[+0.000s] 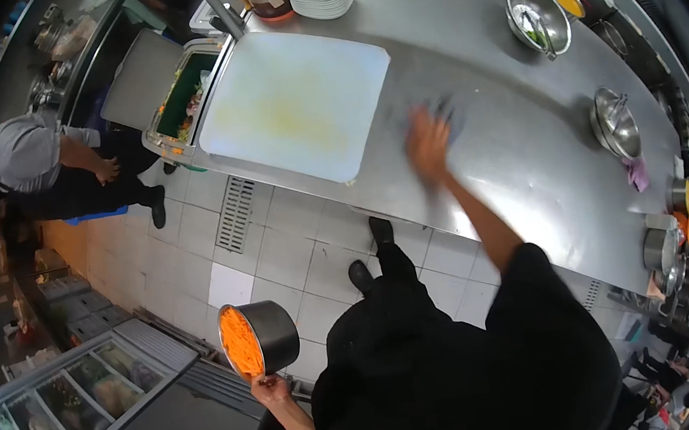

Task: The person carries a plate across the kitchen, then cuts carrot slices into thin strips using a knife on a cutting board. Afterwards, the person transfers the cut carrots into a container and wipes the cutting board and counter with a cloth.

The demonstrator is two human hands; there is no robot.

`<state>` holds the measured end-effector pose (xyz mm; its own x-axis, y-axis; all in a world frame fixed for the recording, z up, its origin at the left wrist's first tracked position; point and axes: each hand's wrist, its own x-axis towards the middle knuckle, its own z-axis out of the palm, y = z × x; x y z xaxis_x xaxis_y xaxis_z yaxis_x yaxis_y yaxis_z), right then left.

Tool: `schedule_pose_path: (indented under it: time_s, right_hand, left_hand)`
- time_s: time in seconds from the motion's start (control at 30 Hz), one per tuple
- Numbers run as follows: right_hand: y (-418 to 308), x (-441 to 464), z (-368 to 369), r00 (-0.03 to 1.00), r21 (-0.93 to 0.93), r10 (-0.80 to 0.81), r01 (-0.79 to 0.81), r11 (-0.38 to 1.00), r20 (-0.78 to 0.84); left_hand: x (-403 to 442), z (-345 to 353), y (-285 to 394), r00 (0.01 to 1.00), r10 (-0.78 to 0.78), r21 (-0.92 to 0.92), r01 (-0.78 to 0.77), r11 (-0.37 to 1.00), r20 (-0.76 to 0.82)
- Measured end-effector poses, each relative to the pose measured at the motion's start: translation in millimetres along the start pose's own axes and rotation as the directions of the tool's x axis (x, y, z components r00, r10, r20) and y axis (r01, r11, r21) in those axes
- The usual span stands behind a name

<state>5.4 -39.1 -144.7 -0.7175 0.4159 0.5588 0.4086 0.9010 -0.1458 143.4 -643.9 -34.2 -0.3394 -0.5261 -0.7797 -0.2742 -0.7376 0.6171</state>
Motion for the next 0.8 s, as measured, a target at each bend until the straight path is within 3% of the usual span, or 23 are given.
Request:
schedule_pose_path:
  time_s: [0.03,0.07,0.1,0.13,0.17,0.23,0.27,0.3,0.37,0.4,0.43,0.47,0.53,0.6,0.63,0.7,0.73,0.77,0.8]
  right_hand:
    - [-45,-36,-46,0.969,0.095,-0.086,0.065,0.993,0.233]
    - [-84,-102,-32,0.964,0.266,-0.078,0.007,0.964,0.256]
    - [-123,-115,-90,0.909,0.628,-0.241,-0.029,0.777,0.339]
    - [-153,-120,-130,0.838,0.806,-0.375,-0.122,0.579,0.396]
    - [-157,-113,-138,0.83,0.81,-0.394,-0.112,0.576,0.395]
    - [-168,-83,-130,0.885,0.909,-0.339,-0.185,0.373,0.319]
    - [-160,-45,-115,0.955,0.866,-0.266,0.022,0.5,0.129]
    - [-143,13,-118,0.94,0.818,-0.302,0.045,0.574,0.16]
    - [-114,85,-74,0.967,0.621,-0.239,0.136,0.772,0.085]
    - [-108,102,-40,0.987,0.52,-0.149,0.095,0.849,0.063]
    - [-109,92,-17,0.964,0.351,-0.023,-0.073,0.933,0.263]
    - [-124,64,-15,0.961,0.349,-0.021,-0.08,0.934,0.276]
    - [-163,23,-31,0.938,0.281,-0.185,0.1,0.954,0.293]
    - [-173,-13,-88,0.878,0.715,-0.334,-0.012,0.699,0.342]
    - [-169,-19,-105,0.88,0.709,-0.328,-0.014,0.705,0.344]
    - [-145,-21,-128,0.878,0.822,-0.018,-0.442,0.358,0.479]
    - [-119,-13,-134,0.86,0.795,0.047,-0.489,0.359,0.508]
    - [-110,-9,-120,0.944,0.668,0.19,-0.326,0.669,0.271]
    - [-97,-16,-102,0.972,0.383,0.235,-0.213,0.899,-0.013]
  left_hand:
    - [11,-1,-5,1.0,-0.017,-0.004,0.017,1.0,-0.004]
    - [26,-9,-12,0.995,0.04,0.002,-0.04,0.999,0.096]
    - [33,-17,-16,0.976,0.101,0.004,-0.104,0.995,0.195]
    - [3,6,-18,0.977,0.131,-0.012,-0.131,0.991,0.169]
    - [5,4,-19,0.98,0.127,0.011,-0.13,0.991,0.151]
    - [10,1,-12,0.98,0.14,0.016,-0.143,0.99,0.139]
    - [6,-2,-11,0.978,0.172,0.013,-0.174,0.985,0.12]
    - [-1,-9,-7,0.975,0.201,0.023,-0.204,0.979,0.097]
    - [-20,-6,-3,0.976,0.207,0.024,-0.209,0.978,0.06]
    - [-25,-4,-3,0.978,0.206,0.025,-0.207,0.978,0.033]
    - [-18,-11,-5,0.979,0.204,-0.008,-0.204,0.979,0.023]
    - [-18,-23,-4,0.979,0.204,0.003,-0.204,0.979,0.015]
    - [-6,-17,-10,0.978,0.196,0.029,-0.198,0.98,0.067]
    - [-3,-20,-13,0.981,0.178,0.039,-0.181,0.983,0.071]
    - [-7,-9,-16,0.986,0.156,0.075,-0.161,0.984,0.063]
    - [8,-6,-21,0.988,0.128,0.106,-0.137,0.985,0.083]
    - [-6,5,-20,0.988,0.125,0.115,-0.135,0.984,0.09]
    - [-23,14,-21,0.987,0.139,0.127,-0.149,0.981,0.086]
    - [-33,23,-19,0.985,0.144,0.153,-0.157,0.976,0.094]
